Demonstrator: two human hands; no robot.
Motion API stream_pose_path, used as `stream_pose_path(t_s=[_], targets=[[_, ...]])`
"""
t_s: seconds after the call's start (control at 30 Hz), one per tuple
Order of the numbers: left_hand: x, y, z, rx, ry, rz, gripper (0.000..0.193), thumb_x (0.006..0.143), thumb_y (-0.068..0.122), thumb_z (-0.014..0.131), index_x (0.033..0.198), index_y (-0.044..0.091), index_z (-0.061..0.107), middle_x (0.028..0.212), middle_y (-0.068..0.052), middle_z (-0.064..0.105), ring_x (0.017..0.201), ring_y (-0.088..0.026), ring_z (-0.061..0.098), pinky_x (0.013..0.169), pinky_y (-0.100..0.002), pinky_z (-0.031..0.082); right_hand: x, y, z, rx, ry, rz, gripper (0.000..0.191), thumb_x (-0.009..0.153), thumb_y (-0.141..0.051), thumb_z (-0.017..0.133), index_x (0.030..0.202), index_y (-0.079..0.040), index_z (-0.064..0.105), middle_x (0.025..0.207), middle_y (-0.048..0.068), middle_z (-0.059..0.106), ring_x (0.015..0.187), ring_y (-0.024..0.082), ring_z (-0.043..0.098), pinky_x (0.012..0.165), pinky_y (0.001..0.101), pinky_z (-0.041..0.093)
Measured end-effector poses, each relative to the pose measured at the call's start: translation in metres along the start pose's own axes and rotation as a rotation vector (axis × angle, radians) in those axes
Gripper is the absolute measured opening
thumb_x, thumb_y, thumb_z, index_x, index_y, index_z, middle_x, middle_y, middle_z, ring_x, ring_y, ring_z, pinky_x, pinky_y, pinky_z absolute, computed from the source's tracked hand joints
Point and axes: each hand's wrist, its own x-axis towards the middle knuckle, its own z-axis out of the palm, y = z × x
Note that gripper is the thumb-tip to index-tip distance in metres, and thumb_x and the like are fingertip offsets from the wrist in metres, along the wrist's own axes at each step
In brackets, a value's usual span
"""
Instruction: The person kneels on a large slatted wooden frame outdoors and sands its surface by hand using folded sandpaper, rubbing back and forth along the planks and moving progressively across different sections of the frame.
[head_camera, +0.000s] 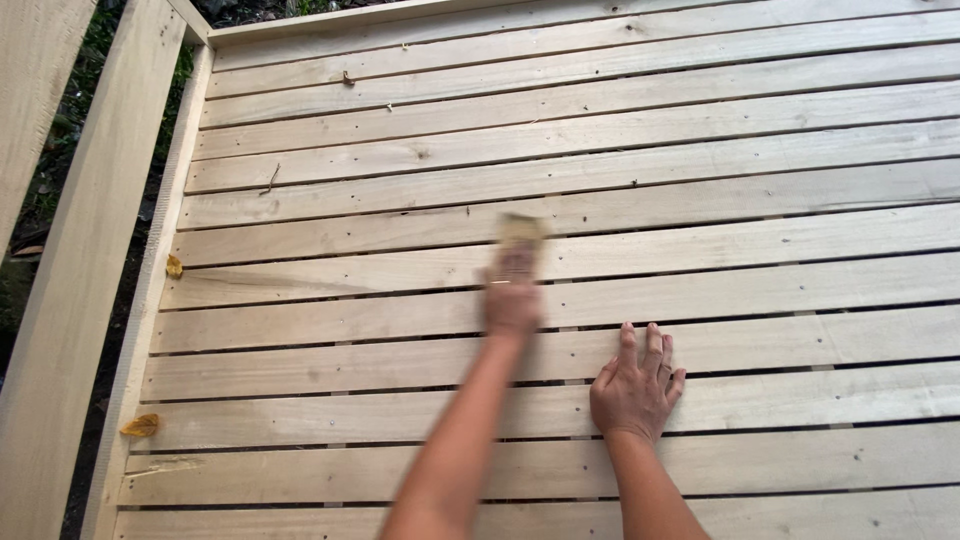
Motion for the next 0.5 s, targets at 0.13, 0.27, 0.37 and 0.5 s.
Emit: stream_pose_path(t_s=[0.13,0.27,0.37,0.5], targets=[[0.015,0.083,0.004,-0.12,-0.317,0.152,0.069,0.096,0.024,0.048,0.161,0.015,0.027,0.169,0.0,0.025,0.156,-0.023,0.024,0.125,-0.065,0.015,0.0,0.003,0.002,0.032,-0.002,0.007,0.057,0.094,-0.03,0.045,0.151,-0.033,0.042,0.164,0.003,0.029,0.156,0.023,0.02,0.123,0.0565,0.013],[0.009,0.002,-0.017,-0.059,-0.287,0.016,0.079,0.089,0.016,0.05,0.163,0.018,0.022,0.17,0.003,0.02,0.153,-0.019,0.031,0.119,-0.067,0.021,0.0,0.004,0.004,0.022,0.028,-0.015,0.057,0.096,-0.03,0.044,0.152,-0.032,0.042,0.165,0.004,0.029,0.156,0.025,0.02,0.123,0.0567,0.013],[-0.016,-0.125,-0.053,-0.187,-0.377,-0.45,0.08,0.092,0.009,0.038,0.168,0.028,0.023,0.176,0.001,0.023,0.13,-0.036,0.05,0.107,-0.059,0.046,0.0,0.004,0.005,-0.015,0.015,0.0,0.058,0.095,-0.03,0.042,0.153,-0.033,0.04,0.164,0.004,0.028,0.155,0.023,0.019,0.122,0.0564,0.012],[-0.076,-0.224,-0.086,0.081,-0.169,-0.619,0.06,0.102,0.027,0.04,0.161,0.02,0.03,0.171,-0.002,0.025,0.157,-0.025,0.023,0.125,-0.062,0.015,-0.001,0.002,0.003,-0.034,-0.004,0.012,0.059,0.095,-0.031,0.042,0.153,-0.033,0.037,0.164,0.003,0.027,0.155,0.023,0.018,0.123,0.0553,0.013]])
